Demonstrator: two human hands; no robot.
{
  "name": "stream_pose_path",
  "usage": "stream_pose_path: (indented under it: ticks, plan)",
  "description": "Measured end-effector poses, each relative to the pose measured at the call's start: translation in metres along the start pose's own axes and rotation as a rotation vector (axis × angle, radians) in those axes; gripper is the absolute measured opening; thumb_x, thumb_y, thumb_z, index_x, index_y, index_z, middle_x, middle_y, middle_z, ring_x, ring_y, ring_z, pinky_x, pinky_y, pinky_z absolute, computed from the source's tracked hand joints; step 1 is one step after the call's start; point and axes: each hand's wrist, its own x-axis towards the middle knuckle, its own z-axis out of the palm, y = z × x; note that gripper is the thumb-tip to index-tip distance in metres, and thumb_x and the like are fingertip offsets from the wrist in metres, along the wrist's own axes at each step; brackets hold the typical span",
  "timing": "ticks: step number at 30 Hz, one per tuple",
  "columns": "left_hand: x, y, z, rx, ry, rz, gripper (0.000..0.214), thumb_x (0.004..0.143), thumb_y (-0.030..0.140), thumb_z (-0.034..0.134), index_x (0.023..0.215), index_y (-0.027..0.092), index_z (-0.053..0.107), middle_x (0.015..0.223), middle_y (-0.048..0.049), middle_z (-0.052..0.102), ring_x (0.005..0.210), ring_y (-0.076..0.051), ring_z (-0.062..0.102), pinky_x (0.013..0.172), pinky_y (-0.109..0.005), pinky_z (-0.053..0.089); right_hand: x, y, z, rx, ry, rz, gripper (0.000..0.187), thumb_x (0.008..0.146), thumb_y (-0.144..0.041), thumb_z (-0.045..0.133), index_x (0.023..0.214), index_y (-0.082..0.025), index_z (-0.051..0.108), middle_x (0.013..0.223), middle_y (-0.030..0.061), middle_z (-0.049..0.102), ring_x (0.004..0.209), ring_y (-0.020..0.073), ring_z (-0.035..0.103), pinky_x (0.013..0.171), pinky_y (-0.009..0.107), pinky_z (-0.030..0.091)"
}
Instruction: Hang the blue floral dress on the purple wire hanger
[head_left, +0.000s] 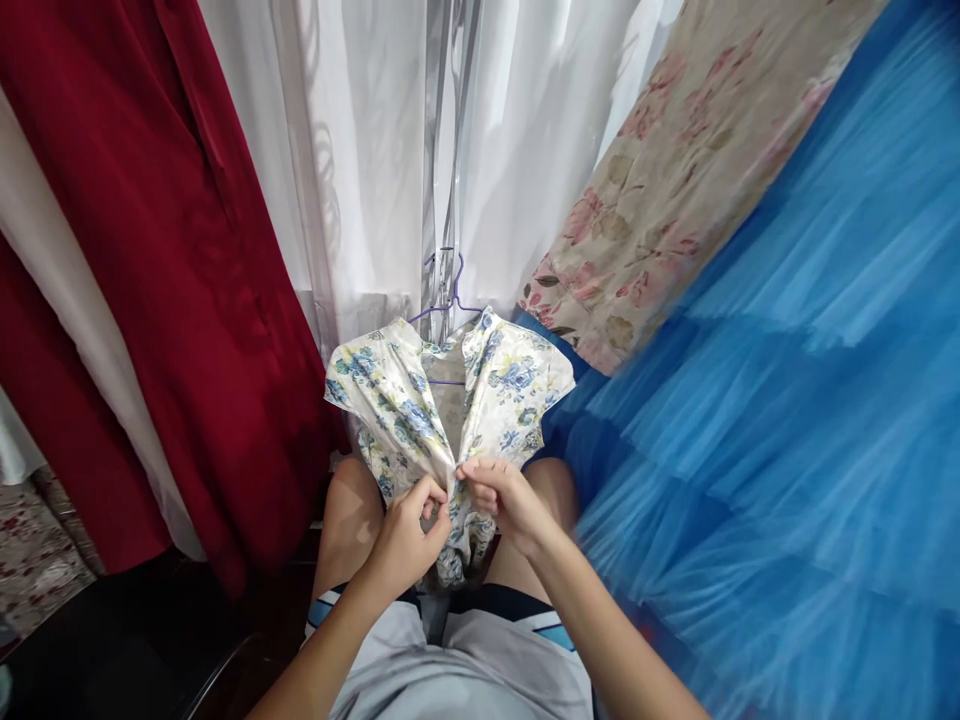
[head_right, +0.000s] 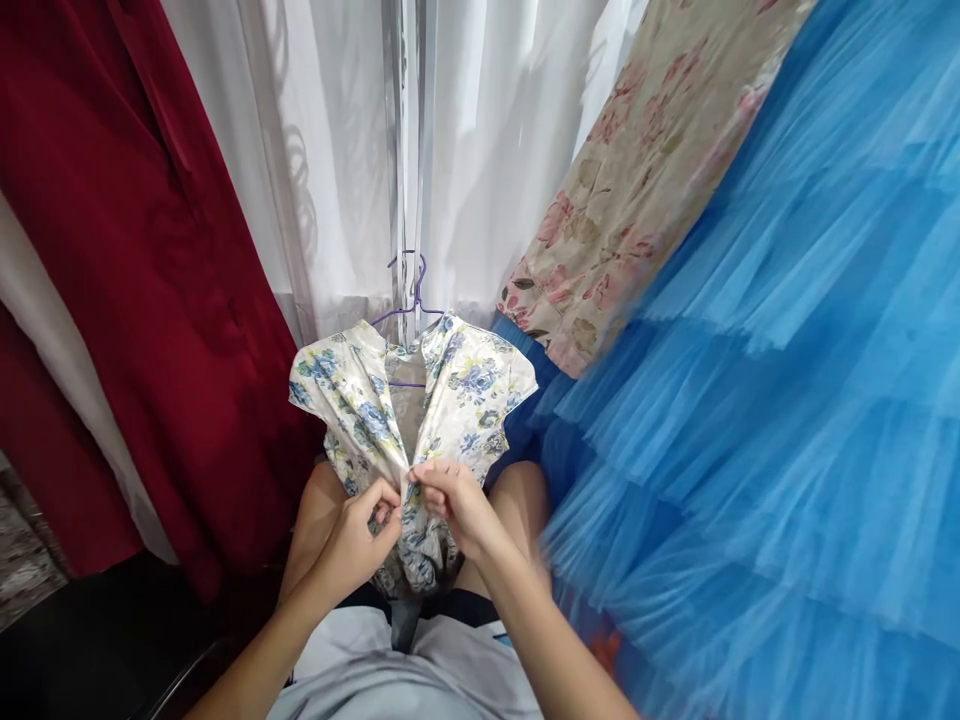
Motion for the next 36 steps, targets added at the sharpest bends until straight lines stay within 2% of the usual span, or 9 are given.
stream_pose_path:
  ticks: [7,11,17,21,23,26,30,33,36]
  plan:
    - [-0.001,0.008,-0.001,0.077,-0.049,-0.015,0.006,0.086,0.015,0.049,0.081,0.02,0.05,0.066,0.0031,0.044,0.063,-0.013,0.047,0.062,-0.024,0.035,0.062,-0.09,0.018,-0.011,0.043,-0.187,0.018,0.074,-0.028,0.073,0.074,-0.013,0.063,0.048,-0.0101,0.025,0.042,0.0053,0.018,0.04,0.022,0.012]
    - [-0.006,-0.009,0.006,0.117,-0.086,-0.016,0.006,0.085,0.015,0.05,0.081,0.02,0.051,0.067,0.0015,0.051,0.064,-0.014,0.051,0.06,-0.025,0.035,0.098,-0.123,0.028,-0.016,0.088,-0.238,0.015,0.073,-0.025,0.069,0.072,-0.014,0.06,0.048,-0.0104,0.026,0.041,0.005,0.018,0.039,0.023,0.01]
    - [0.019,-0.026,-0.009,0.089,-0.097,0.023,0.009,0.091,0.024,0.054,0.088,0.02,0.062,0.073,-0.0006,0.062,0.069,-0.015,0.059,0.067,-0.026,0.045,0.1,-0.109,0.035,-0.133,0.144,-0.492,0.017,0.075,-0.028,0.069,0.071,-0.015,0.06,0.046,-0.0081,0.038,0.042,0.0059,0.026,0.042,0.023,0.015]
    - [0.083,0.008,-0.05,-0.04,0.21,0.183,0.03,0.096,0.027,0.051,0.124,0.021,0.06,0.084,-0.0019,0.066,0.076,-0.014,0.063,0.076,-0.026,0.049,0.083,-0.1,0.036,-0.263,0.179,-0.633,0.022,0.081,-0.033,0.067,0.07,-0.018,0.056,0.047,-0.0081,0.038,0.041,0.0065,0.028,0.044,0.024,0.02]
    - [0.119,0.03,-0.068,-0.041,0.254,0.261,0.037,0.099,0.029,0.046,0.134,0.022,0.054,0.078,0.0,0.064,0.067,-0.013,0.06,0.069,-0.024,0.048,0.076,-0.102,0.034,-0.324,0.179,-0.682,0.024,0.083,-0.034,0.067,0.069,-0.019,0.054,0.049,-0.008,0.038,0.043,0.0069,0.03,0.045,0.024,0.022]
    - [0.159,0.053,-0.08,0.078,0.213,0.36,0.027,0.099,0.031,0.048,0.114,0.021,0.067,0.07,0.0005,0.063,0.062,-0.013,0.058,0.062,-0.024,0.044,0.073,-0.107,0.029,-0.401,0.154,-0.682,0.026,0.085,-0.037,0.066,0.07,-0.02,0.051,0.05,-0.0085,0.035,0.044,0.0072,0.027,0.046,0.024,0.02]
    - [0.174,0.066,-0.071,0.206,0.357,0.465,0.022,0.097,0.03,0.052,0.088,0.017,0.068,0.074,-0.002,0.066,0.068,-0.015,0.06,0.064,-0.025,0.043,0.081,-0.103,0.021,-0.444,0.175,-0.644,0.029,0.084,-0.04,0.064,0.071,-0.022,0.045,0.049,-0.0103,0.028,0.043,0.0071,0.02,0.046,0.025,0.015]
    - [0.177,0.058,-0.075,0.149,0.504,0.42,0.021,0.096,0.03,0.052,0.089,0.017,0.067,0.074,-0.0017,0.066,0.068,-0.014,0.061,0.065,-0.024,0.045,0.089,-0.086,0.015,-0.515,0.213,-0.588,0.028,0.083,-0.039,0.061,0.07,-0.023,0.043,0.048,-0.0106,0.028,0.042,0.0076,0.02,0.045,0.025,0.013]
    - [0.188,0.028,-0.104,0.067,0.682,0.329,0.022,0.096,0.032,0.052,0.087,0.016,0.065,0.074,-0.0018,0.066,0.069,-0.014,0.063,0.066,-0.023,0.047,0.091,-0.065,0.005,-0.551,0.218,-0.493,0.024,0.081,-0.036,0.06,0.069,-0.023,0.043,0.047,-0.0104,0.029,0.042,0.0081,0.022,0.045,0.025,0.014]
